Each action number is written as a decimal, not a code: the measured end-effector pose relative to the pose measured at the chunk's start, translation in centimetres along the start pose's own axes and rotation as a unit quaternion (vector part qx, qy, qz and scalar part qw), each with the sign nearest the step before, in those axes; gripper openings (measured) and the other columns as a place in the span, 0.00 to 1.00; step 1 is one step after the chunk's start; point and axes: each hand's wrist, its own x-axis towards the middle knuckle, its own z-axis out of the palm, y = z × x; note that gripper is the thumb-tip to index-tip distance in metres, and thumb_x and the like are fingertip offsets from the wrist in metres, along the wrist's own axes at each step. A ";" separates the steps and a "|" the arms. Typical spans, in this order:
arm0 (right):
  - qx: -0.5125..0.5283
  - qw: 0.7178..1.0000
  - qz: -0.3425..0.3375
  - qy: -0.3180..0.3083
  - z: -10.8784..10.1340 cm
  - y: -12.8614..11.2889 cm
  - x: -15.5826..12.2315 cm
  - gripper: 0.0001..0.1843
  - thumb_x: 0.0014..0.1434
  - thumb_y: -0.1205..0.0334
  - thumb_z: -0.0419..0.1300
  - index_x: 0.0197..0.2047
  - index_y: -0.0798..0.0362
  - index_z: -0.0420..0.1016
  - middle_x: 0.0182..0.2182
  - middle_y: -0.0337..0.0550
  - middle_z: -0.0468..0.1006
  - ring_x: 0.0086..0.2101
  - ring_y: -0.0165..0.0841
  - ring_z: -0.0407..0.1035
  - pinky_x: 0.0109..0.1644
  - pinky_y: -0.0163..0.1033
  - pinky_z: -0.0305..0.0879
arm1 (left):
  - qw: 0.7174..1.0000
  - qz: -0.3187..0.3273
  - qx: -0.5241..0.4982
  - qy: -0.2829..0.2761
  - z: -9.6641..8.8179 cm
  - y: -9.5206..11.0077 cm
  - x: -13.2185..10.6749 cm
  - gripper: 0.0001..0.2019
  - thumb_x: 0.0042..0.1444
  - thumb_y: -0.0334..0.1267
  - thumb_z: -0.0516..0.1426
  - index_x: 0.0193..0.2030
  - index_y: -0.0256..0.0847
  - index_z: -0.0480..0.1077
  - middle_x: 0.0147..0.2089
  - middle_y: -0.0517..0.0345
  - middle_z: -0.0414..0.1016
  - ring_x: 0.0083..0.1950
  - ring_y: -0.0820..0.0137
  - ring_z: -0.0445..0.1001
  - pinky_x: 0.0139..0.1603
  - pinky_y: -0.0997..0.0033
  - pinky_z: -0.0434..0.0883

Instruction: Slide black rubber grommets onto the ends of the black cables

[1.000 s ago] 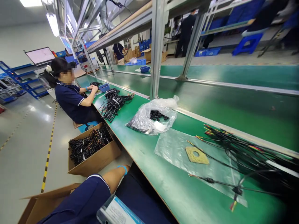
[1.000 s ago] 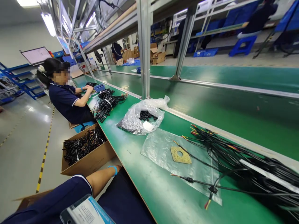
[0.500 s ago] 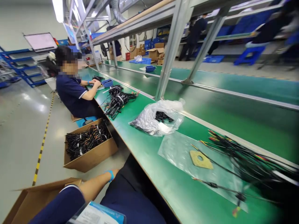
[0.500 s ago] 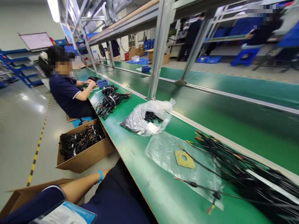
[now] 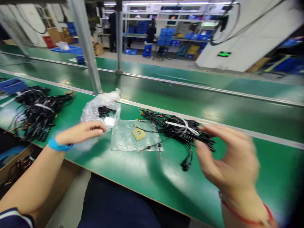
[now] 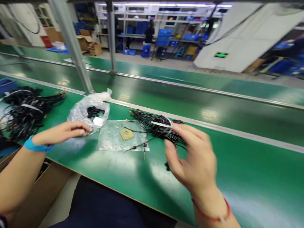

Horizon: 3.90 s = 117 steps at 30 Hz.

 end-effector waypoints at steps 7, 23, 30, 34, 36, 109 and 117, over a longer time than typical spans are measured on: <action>-0.037 0.982 -0.023 -0.182 2.9 2.2 0.3 0.13 0.63 0.67 0.51 0.51 0.54 0.69 0.47 0.51 0.74 0.47 0.39 0.68 0.51 0.46 0.68 | 0.932 -0.133 0.328 0.079 1.3 -3.8 12.4 0.16 0.54 0.34 0.50 0.46 0.31 0.73 0.49 0.31 0.71 0.47 0.43 0.73 0.45 0.50 0.68; -0.033 0.932 0.026 -0.360 13.6 2.1 1.4 0.11 0.62 0.71 0.49 0.43 0.58 0.71 0.40 0.49 0.76 0.40 0.35 0.70 0.42 0.36 0.62 | 0.976 -0.024 0.003 0.218 2.8 -0.6 9.6 0.12 0.49 0.41 0.58 0.40 0.39 0.72 0.37 0.52 0.76 0.38 0.62 0.73 0.42 0.64 0.69; 0.098 0.933 0.102 -0.330 10.4 2.8 -1.2 0.14 0.64 0.66 0.51 0.53 0.54 0.67 0.40 0.43 0.79 0.37 0.31 0.72 0.41 0.33 0.62 | 0.914 0.023 -0.393 0.094 8.7 4.8 12.1 0.11 0.44 0.36 0.64 0.34 0.36 0.71 0.31 0.57 0.75 0.29 0.73 0.72 0.33 0.71 0.68; 0.056 0.925 0.057 -0.372 10.5 2.7 -2.2 0.15 0.64 0.69 0.49 0.52 0.53 0.69 0.39 0.43 0.79 0.37 0.31 0.71 0.39 0.34 0.60 | 0.875 -0.016 -0.480 0.062 11.0 5.4 13.6 0.10 0.44 0.35 0.64 0.34 0.36 0.71 0.33 0.57 0.76 0.29 0.75 0.71 0.33 0.73 0.67; 0.009 0.923 0.019 -0.384 11.1 2.4 -2.3 0.14 0.63 0.69 0.50 0.48 0.53 0.72 0.38 0.44 0.78 0.37 0.32 0.70 0.37 0.34 0.59 | 0.863 -0.032 -0.499 0.071 11.4 5.1 13.8 0.10 0.44 0.34 0.64 0.34 0.36 0.70 0.33 0.57 0.75 0.29 0.76 0.72 0.33 0.73 0.67; 0.017 0.991 -0.067 -0.112 11.1 3.4 -3.9 0.15 0.64 0.66 0.48 0.31 0.53 0.73 0.22 0.37 0.65 0.26 0.29 0.53 0.29 0.38 0.45 | 0.973 0.157 -0.012 0.167 14.1 4.1 11.7 0.08 0.57 0.33 0.57 0.44 0.40 0.72 0.38 0.56 0.73 0.40 0.69 0.71 0.43 0.68 0.69; 0.050 0.992 -0.049 -0.106 11.2 3.5 -4.1 0.15 0.65 0.65 0.48 0.32 0.53 0.74 0.22 0.37 0.67 0.26 0.29 0.56 0.29 0.36 0.48 | 0.979 0.130 -0.083 0.136 14.2 3.8 11.7 0.09 0.56 0.34 0.58 0.45 0.41 0.73 0.40 0.54 0.74 0.41 0.68 0.72 0.44 0.68 0.69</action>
